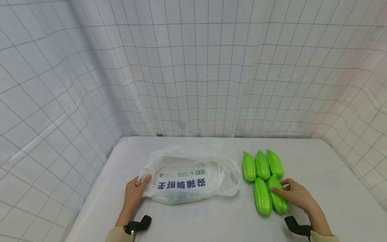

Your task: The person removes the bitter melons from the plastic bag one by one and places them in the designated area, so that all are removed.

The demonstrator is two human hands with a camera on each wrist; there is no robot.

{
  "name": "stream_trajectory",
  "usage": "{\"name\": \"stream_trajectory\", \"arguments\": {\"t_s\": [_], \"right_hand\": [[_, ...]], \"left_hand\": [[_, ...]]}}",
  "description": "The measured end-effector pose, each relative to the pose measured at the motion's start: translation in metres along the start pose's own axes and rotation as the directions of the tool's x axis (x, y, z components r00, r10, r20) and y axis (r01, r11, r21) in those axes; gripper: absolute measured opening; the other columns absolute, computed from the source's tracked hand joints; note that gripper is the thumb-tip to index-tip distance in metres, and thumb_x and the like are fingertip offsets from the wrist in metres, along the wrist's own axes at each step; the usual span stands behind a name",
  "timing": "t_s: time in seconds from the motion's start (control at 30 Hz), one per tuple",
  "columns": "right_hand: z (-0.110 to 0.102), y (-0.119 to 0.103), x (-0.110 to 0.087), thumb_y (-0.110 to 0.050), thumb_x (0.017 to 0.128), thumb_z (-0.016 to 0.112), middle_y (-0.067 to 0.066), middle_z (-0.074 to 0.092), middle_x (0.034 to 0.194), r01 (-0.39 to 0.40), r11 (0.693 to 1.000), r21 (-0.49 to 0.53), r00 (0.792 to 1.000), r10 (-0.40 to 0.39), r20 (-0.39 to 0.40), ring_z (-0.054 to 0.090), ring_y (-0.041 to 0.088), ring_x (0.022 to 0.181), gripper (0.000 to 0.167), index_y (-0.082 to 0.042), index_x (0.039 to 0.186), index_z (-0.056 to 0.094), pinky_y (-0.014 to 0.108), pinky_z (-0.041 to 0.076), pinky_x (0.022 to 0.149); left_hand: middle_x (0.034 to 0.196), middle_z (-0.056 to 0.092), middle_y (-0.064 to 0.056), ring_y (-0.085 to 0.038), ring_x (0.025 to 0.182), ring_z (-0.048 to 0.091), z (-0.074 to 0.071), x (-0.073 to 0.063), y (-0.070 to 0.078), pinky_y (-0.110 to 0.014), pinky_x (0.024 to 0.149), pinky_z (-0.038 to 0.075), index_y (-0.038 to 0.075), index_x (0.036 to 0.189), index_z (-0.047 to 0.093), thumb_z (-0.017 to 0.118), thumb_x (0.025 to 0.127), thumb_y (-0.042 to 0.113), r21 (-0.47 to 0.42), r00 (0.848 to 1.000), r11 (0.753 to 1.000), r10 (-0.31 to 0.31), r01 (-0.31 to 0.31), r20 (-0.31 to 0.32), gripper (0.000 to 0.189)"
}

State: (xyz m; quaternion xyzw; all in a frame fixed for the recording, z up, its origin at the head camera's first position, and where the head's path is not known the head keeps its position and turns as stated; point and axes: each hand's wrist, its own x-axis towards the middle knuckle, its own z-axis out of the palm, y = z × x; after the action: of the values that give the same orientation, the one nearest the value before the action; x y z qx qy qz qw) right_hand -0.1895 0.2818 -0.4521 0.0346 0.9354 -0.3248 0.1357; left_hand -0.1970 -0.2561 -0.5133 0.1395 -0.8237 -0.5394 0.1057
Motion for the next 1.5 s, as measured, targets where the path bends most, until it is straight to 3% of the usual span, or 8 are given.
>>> {"name": "stream_trajectory", "arguments": {"t_s": [0.73, 1.27, 1.5], "right_hand": [[0.0039, 0.0013, 0.0017, -0.057, 0.087, 0.058, 0.027, 0.058, 0.108, -0.002, 1.000, -0.017, 1.000, 0.003, 0.007, 0.058, 0.036, 0.091, 0.081, 0.012, 0.127, 0.043, 0.047, 0.047, 0.067], [0.0032, 0.0048, 0.0020, -0.057, 0.086, 0.059, 0.022, 0.060, 0.104, -0.010, 1.000, -0.028, 1.000, 0.011, 0.016, 0.058, 0.032, 0.088, 0.081, 0.012, 0.126, 0.044, 0.045, 0.047, 0.066], [-0.0016, 0.0099, 0.0023, -0.056, 0.088, 0.057, 0.023, 0.060, 0.106, -0.013, 1.000, -0.010, 0.999, 0.013, 0.038, 0.060, 0.027, 0.082, 0.080, 0.013, 0.127, 0.043, 0.046, 0.047, 0.068]], "left_hand": [[0.087, 0.067, -0.011, -0.017, 0.069, 0.054, 0.0010, 0.0001, -0.0023, -0.026, 0.060, 0.043, -0.003, 0.107, 0.064, 0.066, 0.088, 0.045, -0.025, 1.000, 1.000, -0.014, 0.014, -0.005, 0.052], [0.088, 0.067, -0.011, -0.016, 0.069, 0.054, 0.0011, 0.0003, -0.0022, -0.025, 0.060, 0.043, -0.005, 0.110, 0.063, 0.064, 0.088, 0.046, -0.010, 1.000, 1.000, -0.005, 0.005, 0.010, 0.055], [0.089, 0.066, -0.013, -0.018, 0.070, 0.054, 0.0016, 0.0006, -0.0045, -0.026, 0.060, 0.043, -0.002, 0.109, 0.065, 0.065, 0.086, 0.051, -0.005, 1.000, 1.000, -0.006, 0.006, -0.024, 0.057]]}}
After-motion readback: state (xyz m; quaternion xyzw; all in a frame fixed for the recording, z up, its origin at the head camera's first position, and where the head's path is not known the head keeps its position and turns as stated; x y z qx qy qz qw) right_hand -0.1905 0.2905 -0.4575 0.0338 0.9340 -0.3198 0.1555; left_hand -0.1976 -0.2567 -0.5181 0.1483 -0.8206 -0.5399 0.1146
